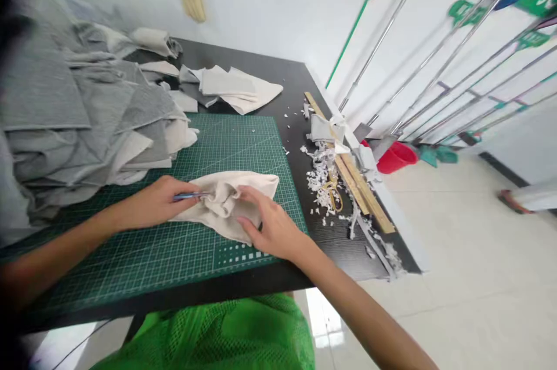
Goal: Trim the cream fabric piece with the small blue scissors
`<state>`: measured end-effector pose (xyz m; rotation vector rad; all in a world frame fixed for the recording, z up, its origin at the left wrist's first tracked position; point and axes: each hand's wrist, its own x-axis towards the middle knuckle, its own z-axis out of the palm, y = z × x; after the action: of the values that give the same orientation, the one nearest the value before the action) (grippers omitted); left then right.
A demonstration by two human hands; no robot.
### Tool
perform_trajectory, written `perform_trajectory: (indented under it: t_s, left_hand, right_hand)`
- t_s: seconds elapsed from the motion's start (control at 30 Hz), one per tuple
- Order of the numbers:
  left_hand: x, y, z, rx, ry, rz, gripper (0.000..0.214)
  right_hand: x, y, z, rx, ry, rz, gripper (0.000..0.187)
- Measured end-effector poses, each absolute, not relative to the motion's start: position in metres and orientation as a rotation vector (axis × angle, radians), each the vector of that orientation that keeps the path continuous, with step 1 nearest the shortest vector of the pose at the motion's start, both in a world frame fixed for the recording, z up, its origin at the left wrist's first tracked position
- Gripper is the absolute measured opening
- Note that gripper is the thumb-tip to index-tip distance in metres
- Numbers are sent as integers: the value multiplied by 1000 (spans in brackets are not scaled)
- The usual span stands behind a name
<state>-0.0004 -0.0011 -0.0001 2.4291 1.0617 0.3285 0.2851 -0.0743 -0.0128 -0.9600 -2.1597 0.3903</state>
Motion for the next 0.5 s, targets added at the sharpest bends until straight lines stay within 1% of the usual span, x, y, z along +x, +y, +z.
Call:
perform_trajectory:
  t_s: [0.13,0.2,0.33,0.5]
  left_hand:
    - [-1,-4,0,2432,1047,331,30]
    - [-1,-5,-1,2428,1046,330,30]
    - [-1,-5,-1,2408,1059,322,29]
    - [-2,-6,-1,2381,1082,306,27]
  right_hand:
    - [286,-74,-11,-807,-2193,95,47]
    - [285,-72,-11,-737,-2245,38,41]
    - [285,-68,-12,-718,-2356,226,29]
    - [290,-69,-7,-868,-2406,519,25]
